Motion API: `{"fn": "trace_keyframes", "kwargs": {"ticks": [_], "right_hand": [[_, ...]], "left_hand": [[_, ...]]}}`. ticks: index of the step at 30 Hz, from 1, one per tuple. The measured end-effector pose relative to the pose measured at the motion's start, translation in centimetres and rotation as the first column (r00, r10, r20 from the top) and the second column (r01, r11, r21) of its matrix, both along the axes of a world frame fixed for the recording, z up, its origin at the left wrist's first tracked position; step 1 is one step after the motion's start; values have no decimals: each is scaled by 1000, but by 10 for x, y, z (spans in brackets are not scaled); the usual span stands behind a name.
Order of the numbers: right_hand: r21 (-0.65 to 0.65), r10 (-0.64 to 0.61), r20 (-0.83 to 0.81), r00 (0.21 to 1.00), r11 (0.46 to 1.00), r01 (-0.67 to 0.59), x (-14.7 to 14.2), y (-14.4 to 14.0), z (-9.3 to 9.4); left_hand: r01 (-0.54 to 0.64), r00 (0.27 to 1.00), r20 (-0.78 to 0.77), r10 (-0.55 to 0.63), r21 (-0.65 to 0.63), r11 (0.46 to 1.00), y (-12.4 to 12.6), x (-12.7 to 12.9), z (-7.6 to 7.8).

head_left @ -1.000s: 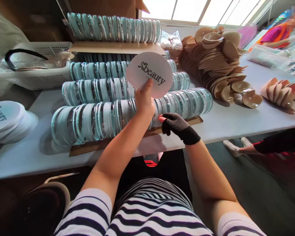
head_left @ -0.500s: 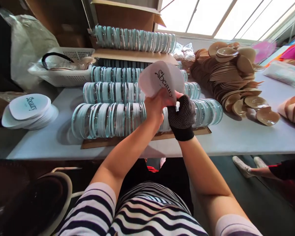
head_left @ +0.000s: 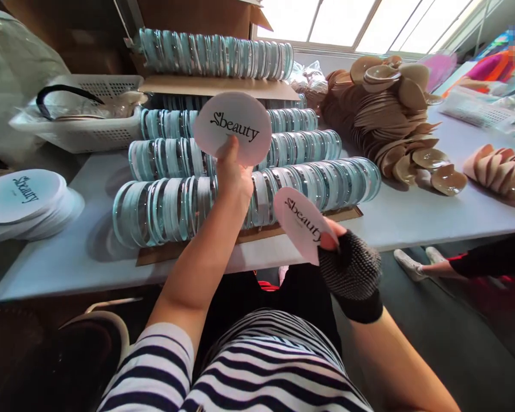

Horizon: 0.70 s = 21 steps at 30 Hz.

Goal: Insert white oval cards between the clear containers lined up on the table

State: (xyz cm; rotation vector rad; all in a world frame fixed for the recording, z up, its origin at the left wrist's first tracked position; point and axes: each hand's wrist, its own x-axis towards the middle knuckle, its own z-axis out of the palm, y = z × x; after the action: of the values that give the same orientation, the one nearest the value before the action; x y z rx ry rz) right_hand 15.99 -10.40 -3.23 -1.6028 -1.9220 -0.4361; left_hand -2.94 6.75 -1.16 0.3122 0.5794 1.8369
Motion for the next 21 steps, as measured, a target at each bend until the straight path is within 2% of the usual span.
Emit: {"fn": "trace_keyframes", "kwargs": {"ticks": [2, 4, 7, 11, 14, 18, 21], "right_hand": [[-89, 13, -1, 1000, 996, -13, -11, -11, -1], [-125, 9, -22, 1000, 992, -12, -24, -8, 1], [-223, -20, -11, 1000, 975, 17, -45, 20, 1], [-356, -45, 97, 994, 931, 77, -71, 68, -5], [-391, -57, 77, 995, 917, 83, -75, 80, -5], [-370, 25, -35, 999, 928, -36, -65, 76, -3], [-365, 31, -84, 996, 929, -60, -67, 84, -8]], "left_hand": [[11, 1000, -20, -11, -12, 1000, 0, -1, -5], [23, 999, -28, -23, -13, 1000, -3, 0, -7], [37, 999, -36, -38, -24, 999, -6, 1, -6], [46, 998, -42, -46, -16, 999, -4, 1, -4], [60, 998, -3, -60, -16, 998, -2, -2, -5], [79, 997, 25, -79, -24, 997, -2, -4, -6], [78, 996, 36, -77, -6, 997, -3, -4, -5]]}}
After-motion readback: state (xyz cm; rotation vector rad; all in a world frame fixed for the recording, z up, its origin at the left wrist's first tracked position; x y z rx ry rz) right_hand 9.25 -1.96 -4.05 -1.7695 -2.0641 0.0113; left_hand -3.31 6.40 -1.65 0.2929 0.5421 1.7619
